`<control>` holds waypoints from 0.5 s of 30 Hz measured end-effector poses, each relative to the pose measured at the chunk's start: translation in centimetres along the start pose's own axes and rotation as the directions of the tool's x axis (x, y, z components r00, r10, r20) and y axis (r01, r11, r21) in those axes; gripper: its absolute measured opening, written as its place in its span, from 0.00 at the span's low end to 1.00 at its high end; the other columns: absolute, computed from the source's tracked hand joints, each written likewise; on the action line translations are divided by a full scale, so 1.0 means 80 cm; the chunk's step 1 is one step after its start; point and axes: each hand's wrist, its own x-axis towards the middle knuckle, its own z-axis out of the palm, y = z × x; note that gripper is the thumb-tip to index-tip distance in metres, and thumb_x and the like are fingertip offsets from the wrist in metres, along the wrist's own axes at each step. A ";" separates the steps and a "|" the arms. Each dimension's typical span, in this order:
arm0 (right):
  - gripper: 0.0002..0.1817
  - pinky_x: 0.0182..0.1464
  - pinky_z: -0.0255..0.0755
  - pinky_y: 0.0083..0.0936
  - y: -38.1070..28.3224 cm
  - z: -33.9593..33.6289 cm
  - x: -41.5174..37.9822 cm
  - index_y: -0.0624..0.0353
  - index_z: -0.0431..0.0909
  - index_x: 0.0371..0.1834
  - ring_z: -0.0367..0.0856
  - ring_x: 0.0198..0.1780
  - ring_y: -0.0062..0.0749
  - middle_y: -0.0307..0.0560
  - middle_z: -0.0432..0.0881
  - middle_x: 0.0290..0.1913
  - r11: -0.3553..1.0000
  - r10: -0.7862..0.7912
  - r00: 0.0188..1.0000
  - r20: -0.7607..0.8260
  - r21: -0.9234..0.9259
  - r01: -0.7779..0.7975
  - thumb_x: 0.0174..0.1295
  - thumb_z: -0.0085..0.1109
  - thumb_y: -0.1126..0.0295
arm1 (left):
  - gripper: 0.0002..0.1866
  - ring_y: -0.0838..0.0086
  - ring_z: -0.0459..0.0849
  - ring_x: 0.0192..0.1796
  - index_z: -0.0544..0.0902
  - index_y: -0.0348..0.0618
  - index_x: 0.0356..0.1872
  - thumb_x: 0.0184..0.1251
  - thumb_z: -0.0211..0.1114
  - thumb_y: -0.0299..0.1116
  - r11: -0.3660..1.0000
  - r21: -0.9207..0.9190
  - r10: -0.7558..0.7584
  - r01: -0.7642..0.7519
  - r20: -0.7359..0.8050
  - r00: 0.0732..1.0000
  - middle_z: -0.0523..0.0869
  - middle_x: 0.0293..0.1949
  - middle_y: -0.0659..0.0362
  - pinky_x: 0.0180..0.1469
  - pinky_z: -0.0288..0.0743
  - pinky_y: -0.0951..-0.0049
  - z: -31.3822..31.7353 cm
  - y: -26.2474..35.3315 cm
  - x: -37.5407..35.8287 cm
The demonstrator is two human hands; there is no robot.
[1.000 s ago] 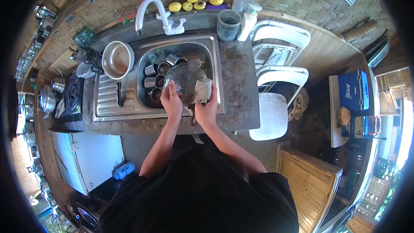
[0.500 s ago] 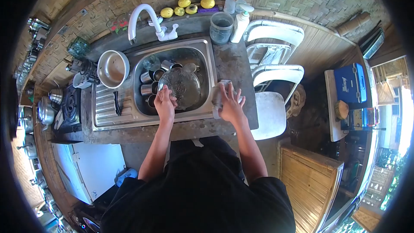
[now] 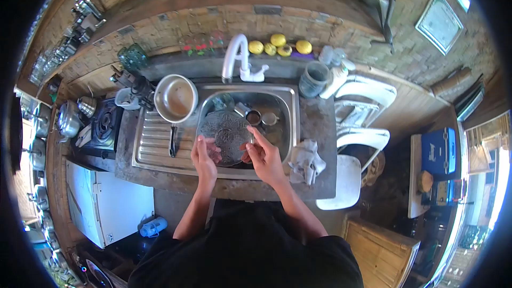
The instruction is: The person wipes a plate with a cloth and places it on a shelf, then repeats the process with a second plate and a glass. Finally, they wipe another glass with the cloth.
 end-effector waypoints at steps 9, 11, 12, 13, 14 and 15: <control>0.24 0.35 0.79 0.20 -0.122 0.048 0.105 0.68 0.68 0.75 0.85 0.31 0.22 0.49 0.88 0.38 0.945 -0.322 0.938 -0.127 -0.099 0.311 0.78 0.53 0.74 | 0.09 0.86 0.73 0.26 0.79 0.39 0.48 0.77 0.67 0.33 0.889 -0.128 0.456 -0.441 0.149 0.877 0.80 0.34 0.64 0.27 0.65 0.82 0.014 0.126 0.094; 0.24 0.33 0.79 0.20 -0.140 0.054 0.141 0.69 0.68 0.74 0.85 0.29 0.23 0.50 0.89 0.37 0.940 -0.341 0.911 -0.231 -0.049 0.339 0.78 0.54 0.73 | 0.10 0.86 0.75 0.28 0.80 0.38 0.49 0.77 0.68 0.32 0.831 -0.138 0.555 -0.539 0.164 0.815 0.81 0.34 0.64 0.28 0.67 0.83 0.041 0.157 0.119; 0.24 0.32 0.79 0.21 -0.151 0.056 0.160 0.69 0.68 0.74 0.85 0.29 0.23 0.51 0.89 0.37 0.930 -0.362 0.894 -0.263 -0.039 0.365 0.78 0.54 0.73 | 0.10 0.86 0.76 0.29 0.80 0.37 0.50 0.76 0.68 0.31 0.799 -0.144 0.601 -0.584 0.172 0.780 0.82 0.34 0.64 0.28 0.68 0.84 0.056 0.169 0.134; 0.24 0.32 0.79 0.21 -0.162 0.056 0.181 0.69 0.68 0.74 0.85 0.29 0.23 0.51 0.89 0.37 0.920 -0.382 0.876 -0.295 -0.031 0.391 0.78 0.54 0.72 | 0.11 0.84 0.78 0.30 0.81 0.37 0.50 0.76 0.69 0.32 0.772 -0.104 0.634 -0.627 0.187 0.750 0.83 0.35 0.62 0.30 0.69 0.83 0.070 0.179 0.150; 0.24 0.32 0.79 0.21 -0.174 0.056 0.202 0.69 0.68 0.74 0.85 0.29 0.23 0.51 0.89 0.38 0.908 -0.403 0.855 -0.327 -0.024 0.419 0.78 0.54 0.72 | 0.12 0.83 0.80 0.32 0.81 0.36 0.50 0.75 0.69 0.33 0.740 -0.066 0.667 -0.669 0.202 0.717 0.84 0.36 0.61 0.32 0.70 0.81 0.085 0.189 0.166; 0.24 0.32 0.79 0.22 -0.186 0.055 0.221 0.70 0.69 0.73 0.85 0.29 0.22 0.50 0.89 0.36 0.902 -0.424 0.844 -0.328 -0.068 0.427 0.79 0.54 0.71 | 0.13 0.81 0.81 0.33 0.82 0.35 0.49 0.75 0.70 0.34 0.704 -0.030 0.698 -0.710 0.217 0.683 0.86 0.37 0.60 0.33 0.72 0.80 0.098 0.200 0.183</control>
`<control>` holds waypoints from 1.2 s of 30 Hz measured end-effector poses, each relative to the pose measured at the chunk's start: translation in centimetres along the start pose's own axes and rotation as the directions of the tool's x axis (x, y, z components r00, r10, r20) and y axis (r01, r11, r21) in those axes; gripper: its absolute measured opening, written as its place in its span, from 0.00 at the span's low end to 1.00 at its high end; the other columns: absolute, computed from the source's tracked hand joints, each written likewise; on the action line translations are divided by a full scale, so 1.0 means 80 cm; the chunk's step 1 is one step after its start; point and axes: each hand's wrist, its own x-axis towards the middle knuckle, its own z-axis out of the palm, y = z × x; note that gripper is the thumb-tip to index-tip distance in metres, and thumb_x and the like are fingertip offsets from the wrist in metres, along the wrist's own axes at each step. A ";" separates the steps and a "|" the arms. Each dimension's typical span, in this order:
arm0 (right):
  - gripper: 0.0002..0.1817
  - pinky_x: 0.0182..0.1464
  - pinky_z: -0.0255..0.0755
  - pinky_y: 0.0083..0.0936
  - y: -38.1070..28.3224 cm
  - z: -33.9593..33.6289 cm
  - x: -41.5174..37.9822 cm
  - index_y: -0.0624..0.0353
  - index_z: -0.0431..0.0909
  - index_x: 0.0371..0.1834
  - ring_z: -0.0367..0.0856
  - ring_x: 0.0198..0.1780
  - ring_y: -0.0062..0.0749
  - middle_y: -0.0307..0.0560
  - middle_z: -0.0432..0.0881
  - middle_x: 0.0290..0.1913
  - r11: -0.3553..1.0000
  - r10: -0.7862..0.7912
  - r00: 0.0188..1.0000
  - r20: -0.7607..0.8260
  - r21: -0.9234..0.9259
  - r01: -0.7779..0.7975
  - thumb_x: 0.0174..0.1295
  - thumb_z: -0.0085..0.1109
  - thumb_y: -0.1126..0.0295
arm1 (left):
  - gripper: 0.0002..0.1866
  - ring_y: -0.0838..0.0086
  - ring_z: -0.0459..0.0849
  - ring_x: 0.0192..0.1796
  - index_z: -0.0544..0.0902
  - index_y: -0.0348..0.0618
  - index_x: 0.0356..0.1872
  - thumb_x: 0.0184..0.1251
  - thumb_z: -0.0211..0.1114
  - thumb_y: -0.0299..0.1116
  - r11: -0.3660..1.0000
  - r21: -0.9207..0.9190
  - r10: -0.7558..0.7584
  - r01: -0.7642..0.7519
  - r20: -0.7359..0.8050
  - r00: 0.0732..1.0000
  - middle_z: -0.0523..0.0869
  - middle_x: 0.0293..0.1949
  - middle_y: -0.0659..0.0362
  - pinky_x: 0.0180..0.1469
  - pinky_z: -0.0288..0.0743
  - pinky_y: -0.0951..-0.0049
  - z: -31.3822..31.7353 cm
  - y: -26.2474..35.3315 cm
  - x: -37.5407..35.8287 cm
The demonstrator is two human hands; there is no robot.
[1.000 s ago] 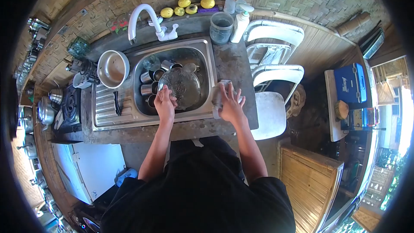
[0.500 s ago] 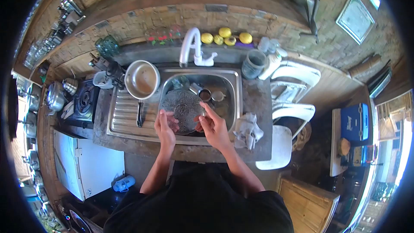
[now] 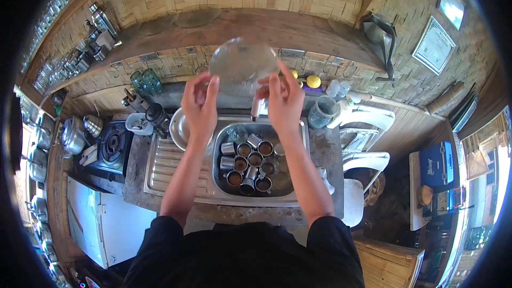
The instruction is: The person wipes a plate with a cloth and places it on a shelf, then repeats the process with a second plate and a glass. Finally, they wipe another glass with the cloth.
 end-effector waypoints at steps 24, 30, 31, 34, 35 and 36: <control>0.22 0.61 0.78 0.42 0.031 0.007 0.311 0.61 0.86 0.56 0.86 0.56 0.58 0.65 0.88 0.50 0.572 0.071 0.993 0.091 -0.820 0.034 0.61 0.60 0.63 | 0.22 0.59 0.85 0.56 0.92 0.59 0.49 0.67 0.67 0.61 0.472 0.873 0.066 -0.120 0.101 0.993 0.92 0.47 0.62 0.57 0.74 0.54 0.094 -0.036 0.183; 0.19 0.58 0.80 0.37 0.028 0.006 0.306 0.59 0.89 0.51 0.91 0.48 0.51 0.60 0.91 0.40 0.773 0.151 0.988 -0.023 -0.620 -0.133 0.60 0.62 0.64 | 0.24 0.58 0.82 0.60 0.91 0.64 0.54 0.71 0.62 0.63 0.441 0.886 0.040 -0.141 0.138 0.990 0.89 0.52 0.61 0.61 0.72 0.52 0.094 -0.037 0.181; 0.18 0.58 0.80 0.37 0.033 0.004 0.307 0.59 0.89 0.51 0.90 0.48 0.51 0.61 0.90 0.41 0.766 0.116 0.992 -0.059 -0.631 -0.127 0.60 0.62 0.63 | 0.24 0.58 0.82 0.61 0.91 0.64 0.54 0.71 0.62 0.63 0.449 0.881 0.048 -0.150 0.144 0.988 0.89 0.51 0.61 0.62 0.72 0.52 0.094 -0.037 0.181; 0.18 0.59 0.80 0.39 0.055 -0.001 0.317 0.59 0.89 0.49 0.89 0.51 0.52 0.62 0.90 0.43 0.744 0.014 0.991 -0.129 -0.661 -0.097 0.60 0.62 0.62 | 0.22 0.57 0.82 0.59 0.91 0.63 0.55 0.72 0.62 0.60 0.456 0.872 0.041 -0.177 0.178 0.983 0.89 0.51 0.61 0.62 0.73 0.55 0.090 -0.036 0.181; 0.17 0.59 0.80 0.39 0.061 -0.005 0.322 0.59 0.89 0.48 0.89 0.52 0.52 0.63 0.90 0.44 0.738 -0.008 0.991 -0.133 -0.669 -0.084 0.61 0.62 0.61 | 0.20 0.57 0.82 0.58 0.91 0.63 0.55 0.71 0.64 0.58 0.509 0.838 0.054 -0.195 0.195 0.979 0.89 0.51 0.61 0.62 0.73 0.57 0.087 -0.036 0.181; 0.17 0.59 0.80 0.40 0.052 -0.002 0.316 0.59 0.89 0.47 0.89 0.52 0.53 0.64 0.90 0.45 0.731 -0.029 0.990 -0.135 -0.679 -0.071 0.61 0.63 0.61 | 0.19 0.57 0.82 0.58 0.91 0.63 0.55 0.71 0.66 0.55 0.561 0.800 0.068 -0.211 0.210 0.975 0.89 0.51 0.61 0.62 0.73 0.58 0.082 -0.039 0.181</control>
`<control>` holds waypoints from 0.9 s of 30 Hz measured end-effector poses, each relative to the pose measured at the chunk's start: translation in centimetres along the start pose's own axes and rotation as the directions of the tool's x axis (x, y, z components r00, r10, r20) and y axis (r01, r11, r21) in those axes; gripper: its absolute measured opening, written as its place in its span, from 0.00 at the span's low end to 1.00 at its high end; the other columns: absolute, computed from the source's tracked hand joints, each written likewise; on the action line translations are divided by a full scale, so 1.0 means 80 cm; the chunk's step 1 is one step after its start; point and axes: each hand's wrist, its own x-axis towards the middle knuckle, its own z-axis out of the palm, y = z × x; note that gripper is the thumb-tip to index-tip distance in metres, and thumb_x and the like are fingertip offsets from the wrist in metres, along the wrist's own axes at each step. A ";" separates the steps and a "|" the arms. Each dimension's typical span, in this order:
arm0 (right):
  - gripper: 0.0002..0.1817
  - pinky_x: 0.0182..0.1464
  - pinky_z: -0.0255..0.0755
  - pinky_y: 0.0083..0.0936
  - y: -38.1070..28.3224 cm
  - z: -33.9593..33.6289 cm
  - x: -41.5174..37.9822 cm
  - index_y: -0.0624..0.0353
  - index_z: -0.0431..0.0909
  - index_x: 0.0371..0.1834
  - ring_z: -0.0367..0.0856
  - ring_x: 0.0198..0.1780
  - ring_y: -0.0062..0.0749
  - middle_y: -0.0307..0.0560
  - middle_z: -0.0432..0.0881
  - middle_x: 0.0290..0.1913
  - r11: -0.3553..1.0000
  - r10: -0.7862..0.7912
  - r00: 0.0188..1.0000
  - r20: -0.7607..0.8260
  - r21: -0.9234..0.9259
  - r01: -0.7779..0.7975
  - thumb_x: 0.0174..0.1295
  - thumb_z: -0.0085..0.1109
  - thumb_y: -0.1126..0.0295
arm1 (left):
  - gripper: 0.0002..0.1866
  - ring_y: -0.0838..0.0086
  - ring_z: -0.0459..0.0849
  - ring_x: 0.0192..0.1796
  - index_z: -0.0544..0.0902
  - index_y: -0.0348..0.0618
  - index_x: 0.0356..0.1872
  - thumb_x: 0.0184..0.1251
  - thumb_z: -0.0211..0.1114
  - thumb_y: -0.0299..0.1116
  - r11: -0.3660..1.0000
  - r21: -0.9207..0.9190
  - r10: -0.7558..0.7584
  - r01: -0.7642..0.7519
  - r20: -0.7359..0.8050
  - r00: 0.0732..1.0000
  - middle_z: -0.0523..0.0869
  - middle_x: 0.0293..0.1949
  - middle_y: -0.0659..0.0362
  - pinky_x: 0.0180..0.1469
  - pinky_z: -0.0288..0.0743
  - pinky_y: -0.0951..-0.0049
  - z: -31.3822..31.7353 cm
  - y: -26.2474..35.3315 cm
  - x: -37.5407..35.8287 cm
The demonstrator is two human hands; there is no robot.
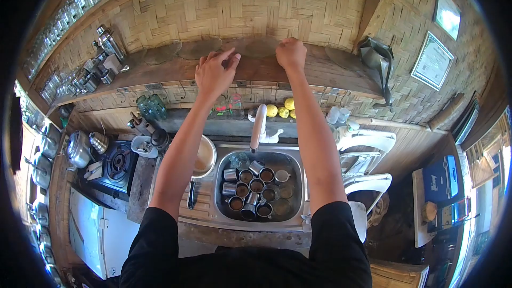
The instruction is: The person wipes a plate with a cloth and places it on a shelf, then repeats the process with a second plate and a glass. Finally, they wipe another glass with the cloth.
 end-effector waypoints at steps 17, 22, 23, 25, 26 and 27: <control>0.19 0.74 0.55 0.54 -0.053 0.013 -0.084 0.40 0.91 0.50 0.69 0.73 0.48 0.38 0.82 0.65 0.811 -0.441 0.881 0.171 -0.344 0.473 0.65 0.66 0.44 | 0.13 0.63 0.84 0.59 0.92 0.56 0.48 0.66 0.65 0.32 0.951 0.196 0.217 -0.239 0.128 0.968 0.93 0.48 0.67 0.60 0.71 0.47 -0.057 -0.096 0.038; 0.22 0.76 0.50 0.53 -0.041 0.019 -0.075 0.39 0.90 0.55 0.68 0.75 0.44 0.32 0.81 0.67 0.795 -0.444 0.837 0.320 -0.290 0.533 0.68 0.62 0.42 | 0.12 0.57 0.89 0.49 0.92 0.52 0.46 0.67 0.63 0.31 0.970 -0.054 0.240 -0.235 0.121 0.963 0.93 0.47 0.61 0.54 0.80 0.54 -0.048 -0.103 0.041; 0.21 0.77 0.48 0.52 -0.041 0.018 -0.074 0.39 0.89 0.56 0.68 0.75 0.43 0.32 0.81 0.67 0.804 -0.439 0.830 0.343 -0.262 0.533 0.69 0.61 0.42 | 0.12 0.57 0.89 0.48 0.92 0.51 0.46 0.67 0.63 0.30 0.964 -0.107 0.255 -0.243 0.120 0.960 0.93 0.47 0.60 0.53 0.81 0.56 -0.044 -0.107 0.043; 0.21 0.78 0.45 0.52 -0.041 0.018 -0.073 0.39 0.89 0.57 0.68 0.75 0.40 0.31 0.82 0.67 0.800 -0.443 0.820 0.363 -0.253 0.544 0.70 0.60 0.43 | 0.12 0.56 0.89 0.49 0.92 0.51 0.46 0.68 0.63 0.30 0.965 -0.135 0.242 -0.225 0.122 0.963 0.92 0.47 0.59 0.54 0.82 0.59 -0.048 -0.104 0.041; 0.21 0.79 0.44 0.52 -0.041 0.018 -0.073 0.39 0.89 0.57 0.69 0.75 0.38 0.31 0.82 0.66 0.786 -0.452 0.817 0.359 -0.274 0.555 0.70 0.60 0.43 | 0.12 0.55 0.89 0.49 0.92 0.51 0.46 0.68 0.63 0.30 0.965 -0.150 0.235 -0.216 0.124 0.964 0.92 0.48 0.59 0.54 0.82 0.60 -0.050 -0.103 0.040; 0.21 0.79 0.42 0.52 -0.042 0.018 -0.074 0.39 0.89 0.57 0.69 0.75 0.37 0.31 0.82 0.66 0.771 -0.460 0.814 0.355 -0.295 0.564 0.71 0.60 0.43 | 0.12 0.55 0.89 0.49 0.92 0.51 0.46 0.69 0.63 0.31 0.964 -0.166 0.230 -0.208 0.130 0.964 0.92 0.48 0.59 0.55 0.82 0.60 -0.050 -0.104 0.041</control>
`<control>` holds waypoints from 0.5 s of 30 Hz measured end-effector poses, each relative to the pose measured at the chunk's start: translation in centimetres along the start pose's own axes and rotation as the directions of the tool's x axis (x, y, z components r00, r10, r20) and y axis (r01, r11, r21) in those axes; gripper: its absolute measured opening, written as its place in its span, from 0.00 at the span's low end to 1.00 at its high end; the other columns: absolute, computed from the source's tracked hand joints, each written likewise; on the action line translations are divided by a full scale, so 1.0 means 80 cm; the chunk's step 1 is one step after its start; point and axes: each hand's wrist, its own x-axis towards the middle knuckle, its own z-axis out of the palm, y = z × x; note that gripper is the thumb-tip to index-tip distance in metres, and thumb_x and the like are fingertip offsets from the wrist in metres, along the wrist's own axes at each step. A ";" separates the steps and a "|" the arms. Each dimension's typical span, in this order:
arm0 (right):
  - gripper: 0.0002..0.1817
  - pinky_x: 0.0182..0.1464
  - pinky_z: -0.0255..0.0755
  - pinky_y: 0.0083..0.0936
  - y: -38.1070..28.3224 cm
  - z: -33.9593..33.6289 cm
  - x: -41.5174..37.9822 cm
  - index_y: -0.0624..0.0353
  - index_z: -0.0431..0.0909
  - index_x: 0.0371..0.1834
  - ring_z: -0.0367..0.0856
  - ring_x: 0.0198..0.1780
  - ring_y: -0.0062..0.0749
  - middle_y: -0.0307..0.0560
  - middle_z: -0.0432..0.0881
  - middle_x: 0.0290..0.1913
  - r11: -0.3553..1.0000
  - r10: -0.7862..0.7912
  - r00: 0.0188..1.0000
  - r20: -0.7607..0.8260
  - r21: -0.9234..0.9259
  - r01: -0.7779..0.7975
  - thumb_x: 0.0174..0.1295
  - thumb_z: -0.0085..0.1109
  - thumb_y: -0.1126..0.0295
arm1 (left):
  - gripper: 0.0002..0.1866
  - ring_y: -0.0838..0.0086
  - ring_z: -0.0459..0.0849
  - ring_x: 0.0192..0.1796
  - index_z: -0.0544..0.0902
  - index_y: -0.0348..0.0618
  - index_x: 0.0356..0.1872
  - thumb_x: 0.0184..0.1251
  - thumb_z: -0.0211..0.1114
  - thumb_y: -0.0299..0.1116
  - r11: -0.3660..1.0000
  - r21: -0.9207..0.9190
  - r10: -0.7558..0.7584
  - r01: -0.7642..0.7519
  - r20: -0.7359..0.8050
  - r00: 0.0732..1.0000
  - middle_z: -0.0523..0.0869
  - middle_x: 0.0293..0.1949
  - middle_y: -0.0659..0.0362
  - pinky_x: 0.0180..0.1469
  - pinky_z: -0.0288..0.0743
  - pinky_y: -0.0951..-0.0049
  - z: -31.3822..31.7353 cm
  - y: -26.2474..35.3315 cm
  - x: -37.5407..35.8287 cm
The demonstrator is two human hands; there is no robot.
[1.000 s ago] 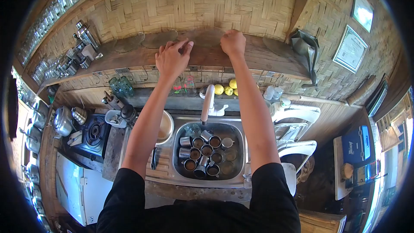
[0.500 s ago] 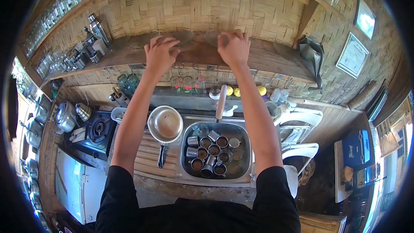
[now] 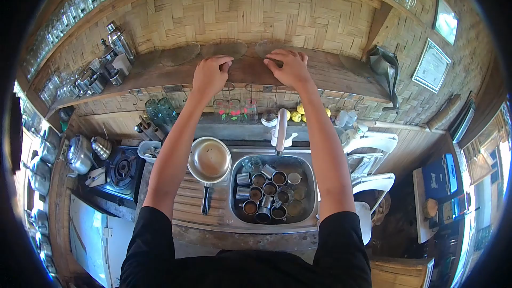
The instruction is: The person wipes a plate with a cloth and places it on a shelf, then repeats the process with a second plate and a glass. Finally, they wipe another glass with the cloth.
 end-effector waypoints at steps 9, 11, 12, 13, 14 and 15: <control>0.21 0.79 0.36 0.60 -0.009 -0.004 -0.005 0.34 0.88 0.59 0.67 0.77 0.34 0.32 0.82 0.68 0.996 0.064 0.998 0.024 -0.057 -0.063 0.70 0.59 0.41 | 0.12 0.56 0.87 0.56 0.92 0.56 0.49 0.70 0.64 0.38 0.999 0.001 -0.051 0.051 0.003 0.999 0.92 0.51 0.58 0.61 0.78 0.57 0.000 -0.004 -0.004; 0.23 0.78 0.37 0.60 -0.010 -0.001 -0.007 0.33 0.88 0.60 0.66 0.78 0.37 0.34 0.82 0.68 0.995 0.060 0.998 -0.028 -0.078 -0.062 0.69 0.59 0.39 | 0.12 0.59 0.85 0.59 0.92 0.58 0.50 0.70 0.65 0.40 0.997 0.070 -0.028 0.029 -0.016 0.999 0.91 0.52 0.59 0.65 0.75 0.56 0.003 -0.007 -0.004; 0.24 0.78 0.37 0.61 -0.011 0.001 -0.007 0.33 0.87 0.60 0.65 0.78 0.38 0.35 0.82 0.68 0.994 0.056 0.997 -0.053 -0.087 -0.060 0.69 0.59 0.38 | 0.12 0.59 0.84 0.61 0.92 0.59 0.50 0.70 0.66 0.40 0.996 0.077 -0.031 0.033 -0.034 0.999 0.91 0.52 0.59 0.66 0.74 0.56 0.002 -0.005 -0.005; 0.25 0.78 0.37 0.61 -0.011 0.002 -0.007 0.33 0.87 0.60 0.65 0.78 0.40 0.36 0.82 0.68 0.995 0.068 0.994 -0.086 -0.068 -0.074 0.68 0.59 0.37 | 0.12 0.60 0.83 0.62 0.91 0.59 0.51 0.69 0.66 0.40 0.996 0.084 -0.034 0.039 -0.053 0.998 0.91 0.53 0.60 0.67 0.73 0.55 0.002 -0.003 -0.008; 0.26 0.78 0.38 0.61 -0.011 0.003 -0.007 0.34 0.87 0.60 0.64 0.78 0.41 0.37 0.81 0.69 0.995 0.080 0.990 -0.119 -0.048 -0.086 0.68 0.58 0.36 | 0.13 0.60 0.82 0.64 0.91 0.59 0.51 0.69 0.67 0.40 0.995 0.093 -0.038 0.045 -0.072 0.997 0.91 0.53 0.60 0.68 0.71 0.55 0.001 -0.001 -0.010; 0.27 0.78 0.39 0.61 -0.013 0.002 -0.007 0.34 0.87 0.61 0.63 0.79 0.42 0.39 0.81 0.70 0.995 0.093 0.984 -0.150 -0.027 -0.099 0.67 0.58 0.35 | 0.13 0.60 0.81 0.64 0.91 0.59 0.52 0.68 0.68 0.40 0.995 0.098 0.019 -0.004 -0.158 0.987 0.90 0.54 0.60 0.67 0.71 0.55 0.002 -0.003 -0.010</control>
